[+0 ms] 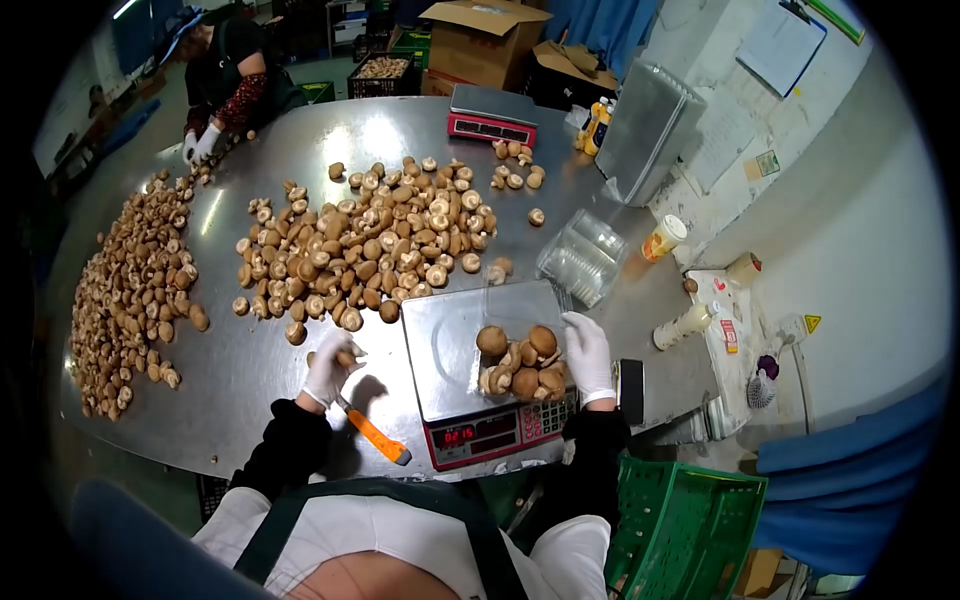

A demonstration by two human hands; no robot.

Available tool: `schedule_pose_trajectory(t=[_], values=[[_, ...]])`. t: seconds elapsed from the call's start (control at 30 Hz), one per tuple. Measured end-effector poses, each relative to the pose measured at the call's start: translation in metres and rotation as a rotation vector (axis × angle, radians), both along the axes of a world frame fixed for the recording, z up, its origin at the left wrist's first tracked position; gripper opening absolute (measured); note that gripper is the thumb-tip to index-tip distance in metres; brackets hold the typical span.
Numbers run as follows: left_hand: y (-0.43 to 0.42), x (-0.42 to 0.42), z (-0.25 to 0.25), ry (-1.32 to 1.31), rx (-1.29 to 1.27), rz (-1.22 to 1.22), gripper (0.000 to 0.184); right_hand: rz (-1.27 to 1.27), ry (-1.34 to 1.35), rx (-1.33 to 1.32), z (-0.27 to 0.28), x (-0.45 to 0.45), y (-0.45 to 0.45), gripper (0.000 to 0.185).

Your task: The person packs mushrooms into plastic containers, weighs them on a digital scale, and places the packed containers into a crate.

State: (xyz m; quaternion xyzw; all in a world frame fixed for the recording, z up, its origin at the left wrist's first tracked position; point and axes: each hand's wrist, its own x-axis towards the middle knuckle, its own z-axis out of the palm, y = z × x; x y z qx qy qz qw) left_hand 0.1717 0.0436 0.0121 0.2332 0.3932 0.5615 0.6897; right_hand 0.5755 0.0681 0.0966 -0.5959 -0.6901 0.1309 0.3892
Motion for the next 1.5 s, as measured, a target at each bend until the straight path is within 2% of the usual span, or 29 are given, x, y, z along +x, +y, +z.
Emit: schedule_pose_trajectory(t=[0.1,0.2,0.23,0.27,0.3,0.37,0.43,0.5,0.63,0.7,0.73,0.8,0.83,0.9,0.93,0.97,1.03,1.07,1.1,1.17,1.2,1.23,1.27,1.3,1.33,1.37,1.4,1.43,1.5], values=[[-0.009,0.034,0.018,0.08,0.027,-0.353,0.015,-0.168,0.096,0.008,-0.014,0.027,0.017,0.023],[-0.018,0.078,0.034,0.168,0.058,-0.623,0.033,-0.211,0.166,-0.175,-0.029,0.04,0.037,0.034],[-0.02,0.093,0.028,0.224,0.061,-0.632,0.035,-0.225,0.195,-0.274,-0.04,0.045,0.046,0.038],[-0.019,0.108,0.032,0.31,0.056,-0.676,0.036,-0.143,0.372,-0.331,-0.064,0.059,0.06,0.044],[-0.017,0.121,0.036,0.396,0.051,-0.719,0.038,-0.137,0.374,-0.326,-0.057,0.054,0.057,0.044],[-0.014,0.137,0.033,0.408,0.041,-0.735,0.038,0.128,0.949,-0.205,-0.026,0.041,0.037,0.047],[-0.011,0.143,0.026,0.441,0.064,-0.709,0.031,0.263,0.981,-0.221,-0.014,0.047,0.017,0.047],[-0.009,0.146,0.029,0.457,0.029,-0.66,0.03,0.074,0.69,-0.251,-0.016,0.053,0.011,0.045],[-0.008,0.156,0.012,0.366,0.091,-0.586,0.021,-0.1,0.51,-0.523,-0.047,0.054,0.021,0.043],[-0.008,0.153,0.015,0.354,0.126,-0.571,0.018,0.093,0.689,-0.354,-0.093,0.063,0.043,0.044],[-0.009,0.147,0.018,0.366,0.094,-0.57,0.017,0.077,0.911,-0.433,-0.061,0.044,0.032,0.046],[-0.01,0.133,0.022,0.381,0.057,-0.554,0.017,0.147,0.985,-0.345,-0.045,0.029,0.021,0.047],[-0.011,0.125,0.022,0.538,0.195,-0.464,0.032,0.214,1.06,-0.26,-0.044,0.023,0.017,0.048],[-0.014,0.109,0.029,0.853,0.465,-0.271,0.066,0.266,1.047,-0.287,-0.041,0.011,0.011,0.046],[-0.013,0.103,0.036,0.959,0.473,-0.361,0.081,0.255,1.012,-0.306,-0.039,0.003,0.007,0.046],[-0.01,0.098,0.044,0.961,0.461,-0.346,0.081,0.245,0.973,-0.324,-0.035,-0.005,0.004,0.047],[-0.003,0.092,0.055,1.208,0.481,-0.629,0.076,0.257,0.91,-0.269,-0.031,-0.019,0.001,0.045],[-0.001,0.092,0.054,1.27,0.487,-0.654,0.07,0.281,0.814,-0.252,-0.036,-0.015,0.002,0.045],[0.001,0.09,0.055,1.269,0.477,-0.64,0.07,0.303,0.719,-0.234,-0.038,-0.016,0.001,0.045],[0.004,0.086,0.057,0.911,0.559,-0.673,0.065,0.305,0.816,-0.223,-0.043,-0.017,-0.005,0.043],[0.009,0.087,0.031,0.775,0.543,-0.647,0.052,0.311,0.699,-0.225,-0.038,-0.015,-0.011,0.039],[0.009,0.085,0.02,0.775,0.542,-0.634,0.052,0.314,0.582,-0.223,-0.022,-0.02,-0.017,0.036],[0.009,0.083,0.01,0.588,0.438,-0.633,0.048,0.245,0.473,-0.238,-0.006,-0.025,-0.03,0.029],[0.006,0.08,0.005,0.401,0.334,-0.631,0.045,0.265,0.518,-0.222,-0.019,-0.022,-0.036,0.035],[0.001,0.076,0.009,0.188,0.134,-0.594,0.039,0.252,0.358,-0.201,-0.014,-0.023,-0.046,0.037],[-0.002,0.073,0.013,0.186,0.133,-0.592,0.039,0.236,0.198,-0.18,-0.01,-0.025,-0.056,0.04],[-0.004,0.071,0.018,0.179,0.076,-0.594,0.039,0.191,0.334,-0.19,-0.02,-0.027,-0.061,0.044],[-0.008,0.069,0.027,0.171,0.018,-0.596,0.039,0.192,0.331,-0.192,-0.031,-0.027,-0.067,0.044],[-0.013,0.079,0.023,0.315,0.067,-0.573,0.039,-0.026,0.632,-0.398,-0.048,-0.027,-0.075,0.041]])
